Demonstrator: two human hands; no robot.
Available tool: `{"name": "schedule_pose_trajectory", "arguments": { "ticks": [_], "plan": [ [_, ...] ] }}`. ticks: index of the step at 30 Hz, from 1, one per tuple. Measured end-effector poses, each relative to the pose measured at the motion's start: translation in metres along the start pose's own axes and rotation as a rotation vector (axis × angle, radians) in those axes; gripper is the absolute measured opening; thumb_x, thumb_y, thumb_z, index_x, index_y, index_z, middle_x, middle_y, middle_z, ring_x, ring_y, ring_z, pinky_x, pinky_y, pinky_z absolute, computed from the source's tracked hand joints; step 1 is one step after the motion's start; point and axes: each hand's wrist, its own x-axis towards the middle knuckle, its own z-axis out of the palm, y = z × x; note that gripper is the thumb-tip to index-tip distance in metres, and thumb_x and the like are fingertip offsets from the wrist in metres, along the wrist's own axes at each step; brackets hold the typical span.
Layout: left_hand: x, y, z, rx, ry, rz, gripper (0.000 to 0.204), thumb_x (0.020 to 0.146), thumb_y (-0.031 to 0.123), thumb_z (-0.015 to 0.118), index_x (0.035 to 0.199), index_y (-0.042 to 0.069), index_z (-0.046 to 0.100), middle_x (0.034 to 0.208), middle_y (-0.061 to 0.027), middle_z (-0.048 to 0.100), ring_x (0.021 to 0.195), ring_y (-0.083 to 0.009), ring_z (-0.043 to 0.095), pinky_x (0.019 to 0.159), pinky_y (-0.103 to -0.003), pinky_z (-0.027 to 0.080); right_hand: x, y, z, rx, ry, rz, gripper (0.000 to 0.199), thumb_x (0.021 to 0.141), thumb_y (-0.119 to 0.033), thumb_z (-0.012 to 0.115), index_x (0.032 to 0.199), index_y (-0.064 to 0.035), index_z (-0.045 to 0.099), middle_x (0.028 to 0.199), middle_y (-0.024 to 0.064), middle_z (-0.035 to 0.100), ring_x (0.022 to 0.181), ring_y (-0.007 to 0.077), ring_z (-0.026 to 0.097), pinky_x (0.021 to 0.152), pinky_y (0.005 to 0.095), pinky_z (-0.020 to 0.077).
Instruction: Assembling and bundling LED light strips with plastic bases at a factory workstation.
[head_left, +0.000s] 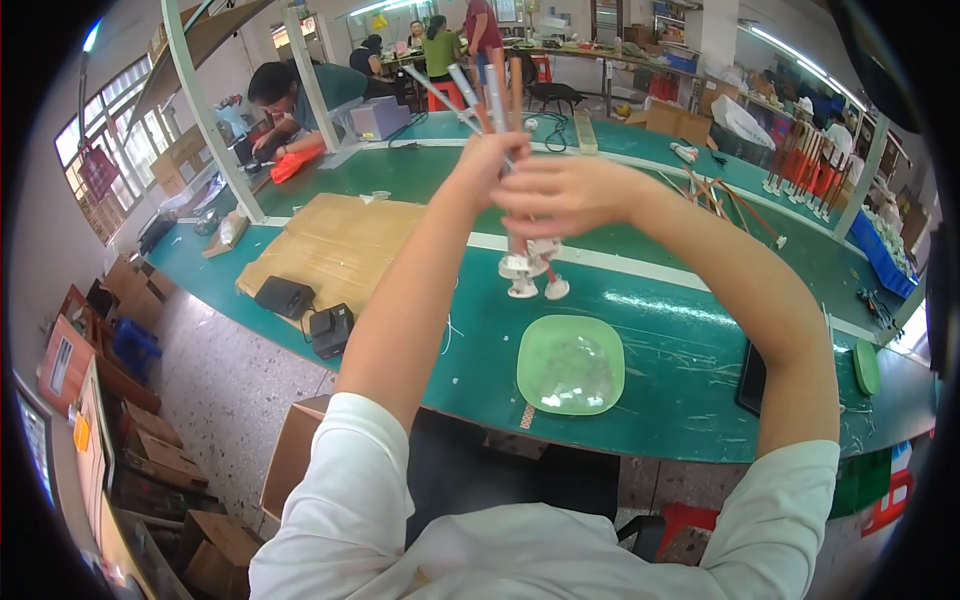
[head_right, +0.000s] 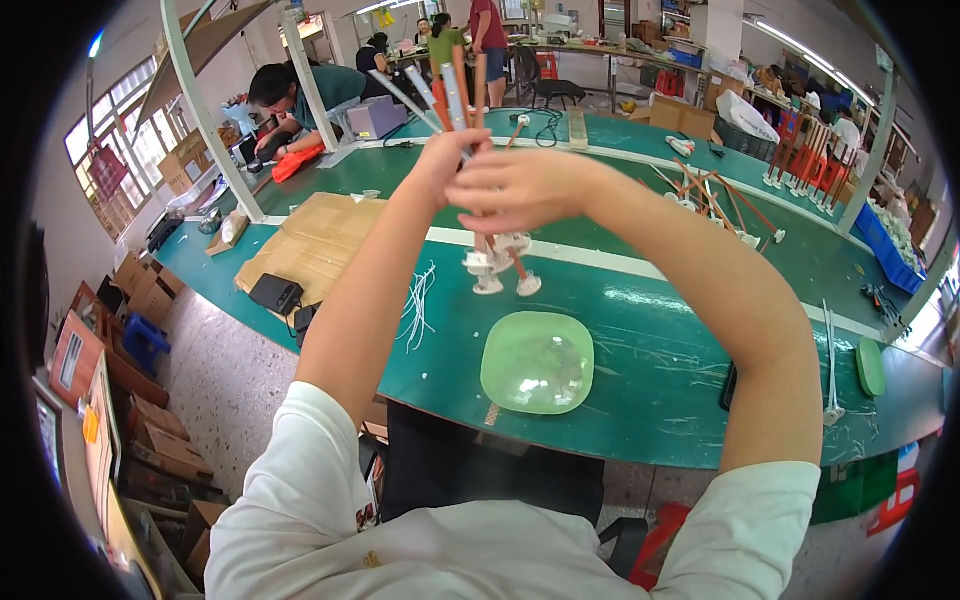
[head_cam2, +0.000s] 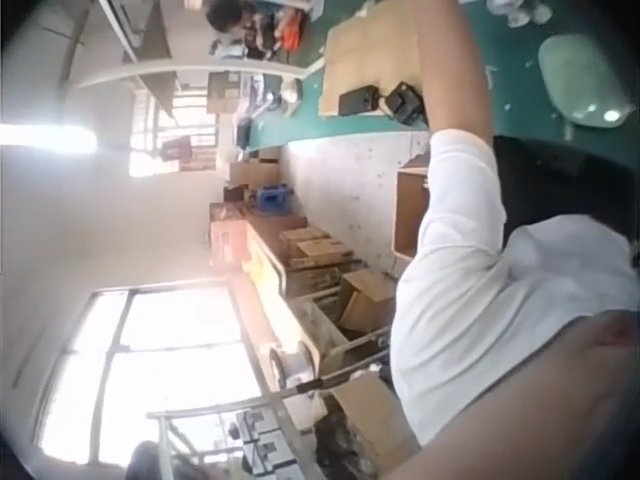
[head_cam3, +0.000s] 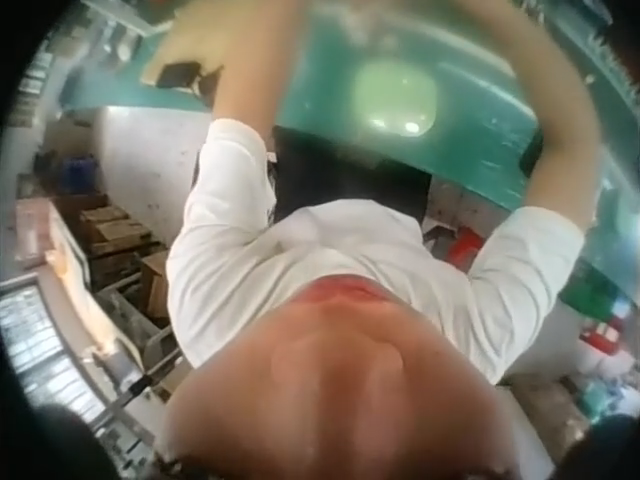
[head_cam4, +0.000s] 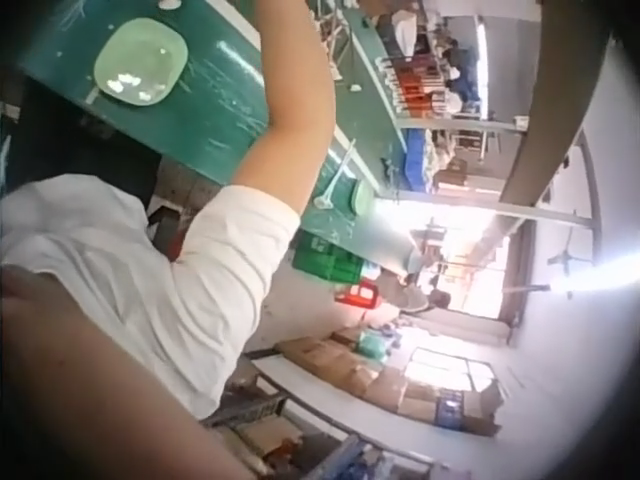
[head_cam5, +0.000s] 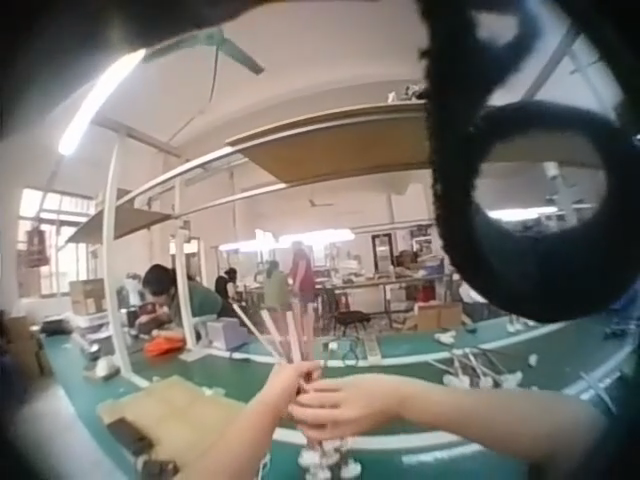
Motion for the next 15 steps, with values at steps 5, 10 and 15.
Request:
{"name": "schedule_pose_trajectory", "arguments": {
  "ticks": [5,10,15],
  "plan": [
    [0.002,-0.01,-0.015,0.014,0.314,0.251,0.007,0.087,0.007,0.063,0.091,0.002,0.06,0.07,-0.0039,0.06,0.061,-0.0144,0.06,0.056,-0.028,0.046,0.013,0.032,-0.028,-0.014,0.249,0.921,0.075,0.065,-0.019,0.082,0.133,-0.0077,0.051,0.122,0.0141,0.06,0.11,0.0318,0.06,0.095,0.0392,0.0485],
    [0.022,-0.041,0.02,0.33,0.391,0.672,0.02,0.081,0.008,0.069,0.099,0.002,0.064,0.077,-0.007,0.066,0.066,-0.0144,0.064,0.059,-0.029,0.05,0.048,0.031,0.03,0.591,0.221,1.66,0.116,0.056,-0.034,0.09,0.148,-0.007,0.024,0.126,0.0204,0.06,0.108,0.0301,0.063,0.096,0.0386,0.047],
    [0.003,-0.019,0.013,0.488,0.258,0.323,0.027,0.077,0.011,0.074,0.099,0.0,0.064,0.082,-0.0086,0.068,0.069,-0.0155,0.067,0.061,-0.029,0.053,0.04,0.047,0.052,0.492,0.599,1.745,0.095,0.064,-0.024,0.085,0.143,-0.0127,0.033,0.111,0.0179,0.066,0.101,0.029,0.066,0.089,0.0386,0.0515]
  ]
}}
